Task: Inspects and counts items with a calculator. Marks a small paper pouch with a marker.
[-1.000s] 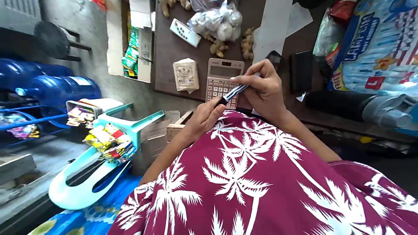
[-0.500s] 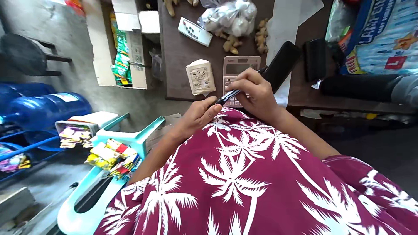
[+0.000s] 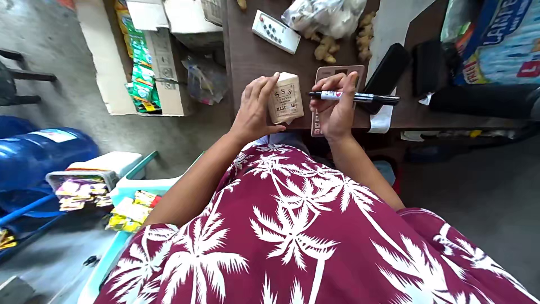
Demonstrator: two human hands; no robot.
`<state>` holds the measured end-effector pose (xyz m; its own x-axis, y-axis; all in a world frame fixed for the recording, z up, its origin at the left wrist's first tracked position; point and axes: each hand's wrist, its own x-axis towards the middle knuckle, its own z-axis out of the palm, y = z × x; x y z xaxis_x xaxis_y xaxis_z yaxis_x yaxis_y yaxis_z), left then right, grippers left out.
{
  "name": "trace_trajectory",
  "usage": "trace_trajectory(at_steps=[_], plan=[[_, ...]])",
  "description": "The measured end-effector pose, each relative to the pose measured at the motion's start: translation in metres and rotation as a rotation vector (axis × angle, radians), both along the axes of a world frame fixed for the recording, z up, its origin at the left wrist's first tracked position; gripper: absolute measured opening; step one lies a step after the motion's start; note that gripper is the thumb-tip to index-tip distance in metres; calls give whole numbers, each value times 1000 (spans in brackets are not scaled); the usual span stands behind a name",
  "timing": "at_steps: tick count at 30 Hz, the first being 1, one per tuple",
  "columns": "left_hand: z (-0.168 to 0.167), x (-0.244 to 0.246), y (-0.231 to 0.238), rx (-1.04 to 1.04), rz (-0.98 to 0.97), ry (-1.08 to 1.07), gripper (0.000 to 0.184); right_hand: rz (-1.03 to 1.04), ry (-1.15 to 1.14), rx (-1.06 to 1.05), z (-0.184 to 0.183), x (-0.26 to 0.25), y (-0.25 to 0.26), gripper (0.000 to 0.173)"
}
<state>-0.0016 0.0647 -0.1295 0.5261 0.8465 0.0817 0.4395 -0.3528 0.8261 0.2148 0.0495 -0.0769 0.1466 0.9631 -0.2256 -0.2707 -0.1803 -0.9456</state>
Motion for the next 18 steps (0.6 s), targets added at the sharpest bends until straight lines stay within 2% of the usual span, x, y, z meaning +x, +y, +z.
trace_trajectory(at_steps=[3, 7, 11, 13, 18], plan=[[-12, 5, 2, 3, -18, -9, 117, -16, 41, -66, -7, -5, 2, 49], [-18, 7, 5, 28, -31, 18, 122, -44, 68, -74, -17, -9, 4, 41], [-25, 7, 3, 98, -15, 27, 117, -24, 72, -30, -28, -12, 4, 4], [-26, 7, 1, 116, -1, 28, 116, -4, 87, -27, -29, -15, 3, 12], [-30, 5, -3, 217, 89, 65, 120, -30, 82, -53, -29, -25, 4, 16]])
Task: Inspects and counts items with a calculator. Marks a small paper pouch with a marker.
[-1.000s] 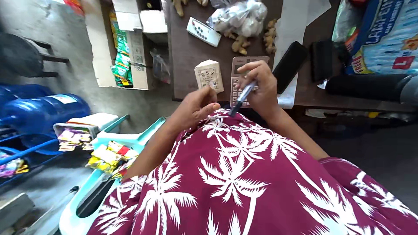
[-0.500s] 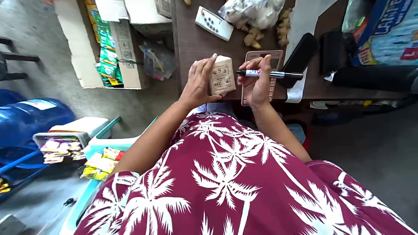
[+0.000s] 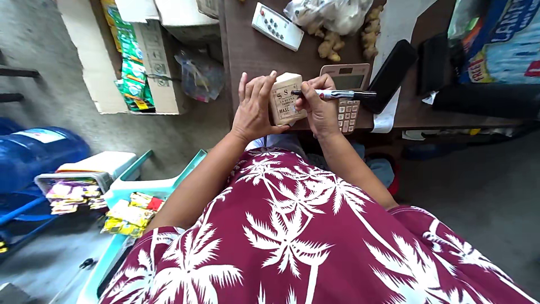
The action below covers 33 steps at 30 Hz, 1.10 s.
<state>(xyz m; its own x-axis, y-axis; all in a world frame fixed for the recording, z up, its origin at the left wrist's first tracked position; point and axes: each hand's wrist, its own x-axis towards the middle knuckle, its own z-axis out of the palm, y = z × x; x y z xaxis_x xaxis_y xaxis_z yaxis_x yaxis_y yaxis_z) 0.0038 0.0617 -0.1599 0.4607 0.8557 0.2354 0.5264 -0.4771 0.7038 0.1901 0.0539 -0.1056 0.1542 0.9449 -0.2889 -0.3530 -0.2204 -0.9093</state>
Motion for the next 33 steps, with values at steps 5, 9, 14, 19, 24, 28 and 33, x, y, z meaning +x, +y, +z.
trace_trajectory(at_steps=[5, 9, 14, 19, 24, 28, 33], plan=[[1, 1, -1, 17, 60, 65, 121, 19, -315, 136, -10, -8, 9, 15], [0, 2, -1, 26, 70, 173, 120, 48, -457, 286, -20, -13, 14, 11], [-1, 4, -1, 9, 100, 188, 115, 110, -484, 342, -21, -15, 9, 9], [0, 5, 0, 3, 103, 199, 111, 141, -481, 363, -23, -14, -2, 11], [0, 5, 1, -7, 97, 205, 110, 184, -500, 376, -25, -12, -4, 12], [-1, 5, 1, -11, 97, 210, 110, 214, -600, 377, -24, -14, -1, 11], [0, 5, 1, -16, 102, 197, 111, 215, -623, 373, -23, -16, 1, 12]])
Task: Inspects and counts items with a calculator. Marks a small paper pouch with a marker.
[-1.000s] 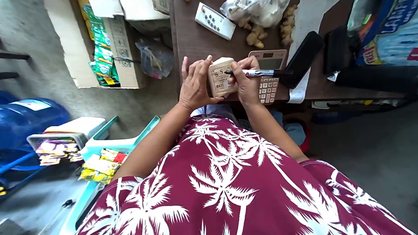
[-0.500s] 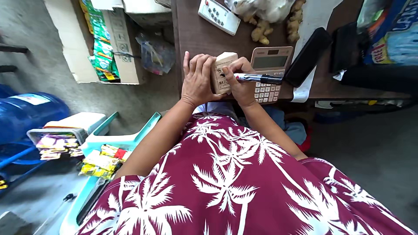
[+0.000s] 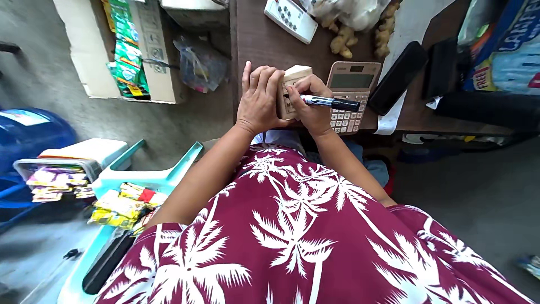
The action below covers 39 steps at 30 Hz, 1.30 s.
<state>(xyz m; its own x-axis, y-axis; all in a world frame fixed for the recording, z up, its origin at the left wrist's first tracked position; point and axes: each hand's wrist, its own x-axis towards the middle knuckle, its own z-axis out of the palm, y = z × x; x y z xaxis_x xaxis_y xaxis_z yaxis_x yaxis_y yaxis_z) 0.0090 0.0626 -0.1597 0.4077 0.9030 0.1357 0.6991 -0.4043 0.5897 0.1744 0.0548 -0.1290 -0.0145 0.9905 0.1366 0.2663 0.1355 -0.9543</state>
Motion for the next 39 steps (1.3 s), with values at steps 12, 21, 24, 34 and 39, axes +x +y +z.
trace_trajectory(at_steps=[12, 21, 24, 34, 39], plan=[[0, -1, 0, -14, -14, -10, 112, -3, 11, 44, -5, 1, -1, 11], [0, -1, 1, -23, -15, -14, 111, 55, -20, 45, -4, 0, 0, 13], [0, -1, 1, -15, -14, -18, 112, 39, -40, 56, -2, 0, 0, 14], [1, -1, 1, -10, -12, -20, 111, 18, -32, 80, -6, 1, 0, 13], [0, -1, 0, -15, -15, -27, 111, 19, -47, 75, -5, 1, -1, 15]])
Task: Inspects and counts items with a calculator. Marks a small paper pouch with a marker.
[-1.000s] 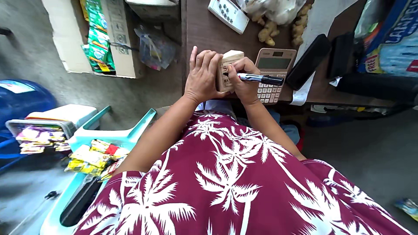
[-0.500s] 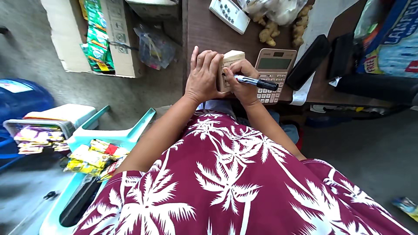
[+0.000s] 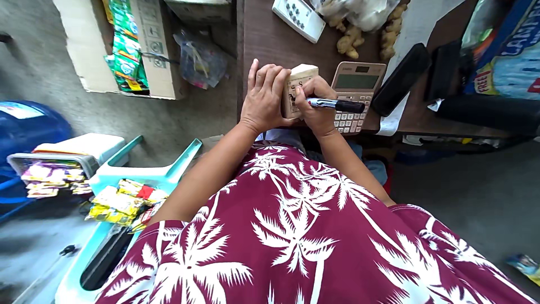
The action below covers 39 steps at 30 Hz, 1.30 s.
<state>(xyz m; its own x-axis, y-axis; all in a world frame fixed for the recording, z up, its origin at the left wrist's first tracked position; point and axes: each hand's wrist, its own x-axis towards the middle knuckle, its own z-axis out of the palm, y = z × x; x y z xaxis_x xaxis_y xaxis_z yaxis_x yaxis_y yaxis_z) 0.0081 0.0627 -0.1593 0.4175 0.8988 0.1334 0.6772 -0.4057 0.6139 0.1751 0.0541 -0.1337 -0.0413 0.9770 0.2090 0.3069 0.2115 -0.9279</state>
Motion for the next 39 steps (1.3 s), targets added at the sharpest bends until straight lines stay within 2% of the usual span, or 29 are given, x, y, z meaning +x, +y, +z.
trace_trajectory(at_steps=[7, 39], plan=[[-1, 0, 0, 15, 1, 15, 111, -43, 90, -27, 0, 7, 3, 13], [0, 0, 1, -6, -7, 5, 112, -61, 88, -34, -1, 6, 2, 9]])
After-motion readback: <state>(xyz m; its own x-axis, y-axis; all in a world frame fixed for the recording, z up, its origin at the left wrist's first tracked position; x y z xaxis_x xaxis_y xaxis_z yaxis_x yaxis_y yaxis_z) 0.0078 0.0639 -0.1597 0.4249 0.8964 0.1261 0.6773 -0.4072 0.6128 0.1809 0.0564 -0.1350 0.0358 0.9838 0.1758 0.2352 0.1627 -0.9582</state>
